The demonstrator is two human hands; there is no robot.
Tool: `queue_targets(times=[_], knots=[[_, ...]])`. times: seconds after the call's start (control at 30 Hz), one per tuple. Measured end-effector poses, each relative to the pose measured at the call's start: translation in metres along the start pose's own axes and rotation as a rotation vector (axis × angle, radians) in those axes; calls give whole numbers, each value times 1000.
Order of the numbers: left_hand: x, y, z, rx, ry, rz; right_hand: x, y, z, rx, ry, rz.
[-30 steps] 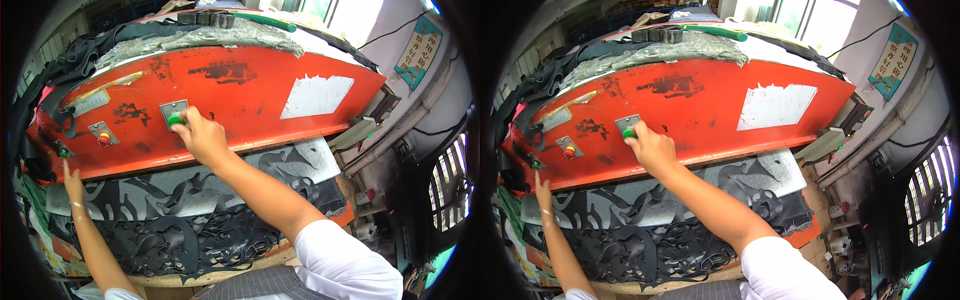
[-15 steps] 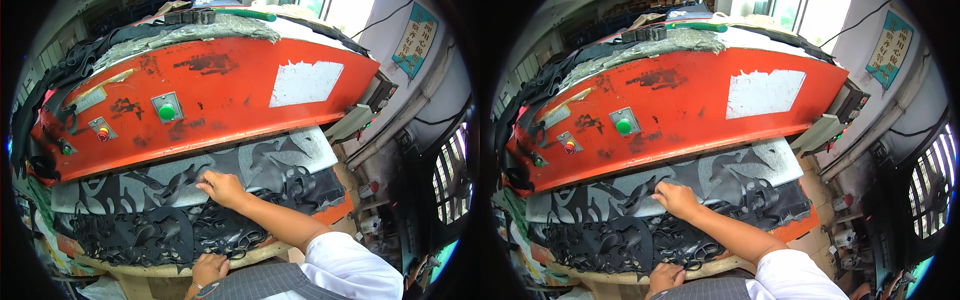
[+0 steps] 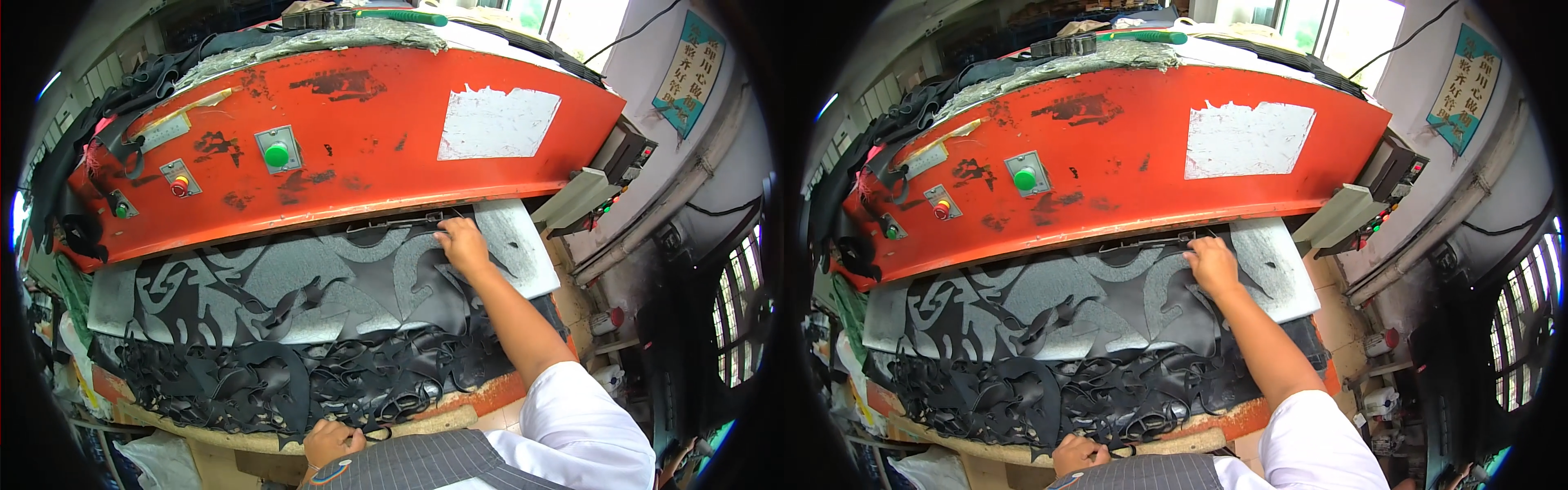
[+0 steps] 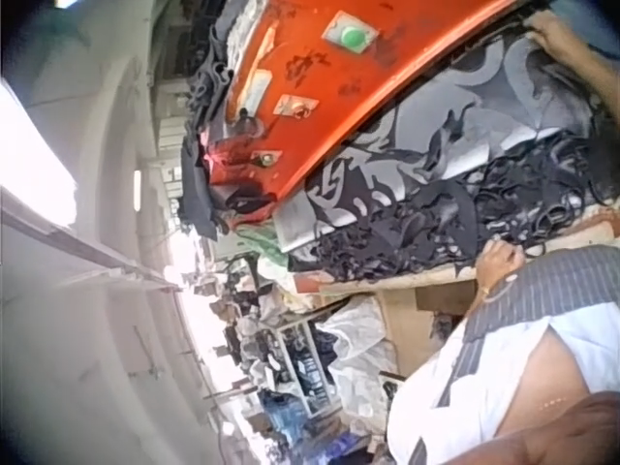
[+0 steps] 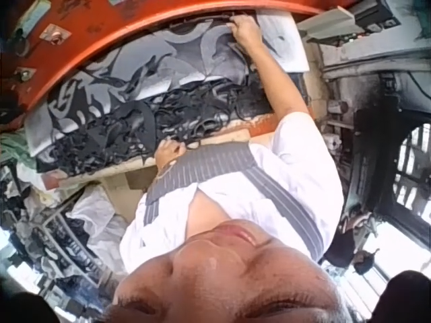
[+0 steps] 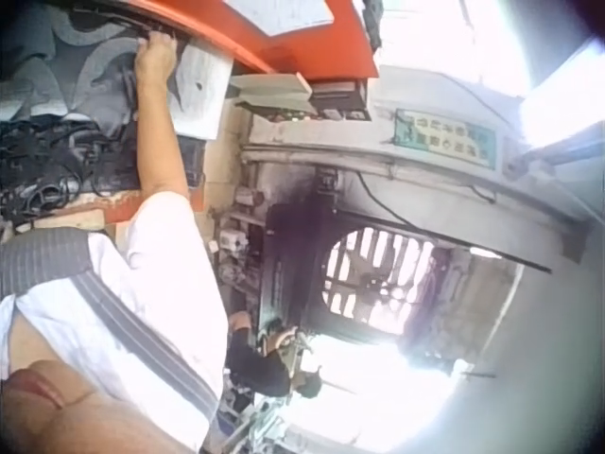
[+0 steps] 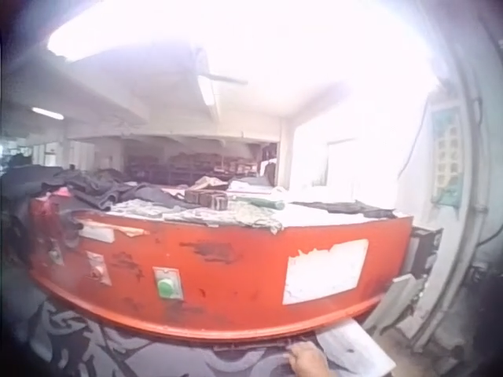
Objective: Using a press machine and a metal die to cut shapes out of a sheet of material.
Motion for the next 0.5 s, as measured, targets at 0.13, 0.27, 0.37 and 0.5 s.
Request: queue_targets(times=[0.13, 0.27, 0.37, 0.5], knots=[[-1, -3, 2, -36, -15, 5, 10, -26, 32, -120, 22, -163], [-7, -16, 2, -121, 46, -30, 10, -34, 41, -258, 114, -239], [4, -8, -2, -56, -31, 22, 6, -35, 46, -344, 158, -232], [5, -11, 2, -89, -70, 54, -25, -16, 72, -378, 227, -86]])
Point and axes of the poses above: each hand's wrist, its own z-axis towards the middle knuckle, its own x-axis out of the palm, y = z × x, the point moved 1 cm from there along z, towards the middle knuckle, and after that the axes turned 7 degrees about y, right-handed, at the moved point
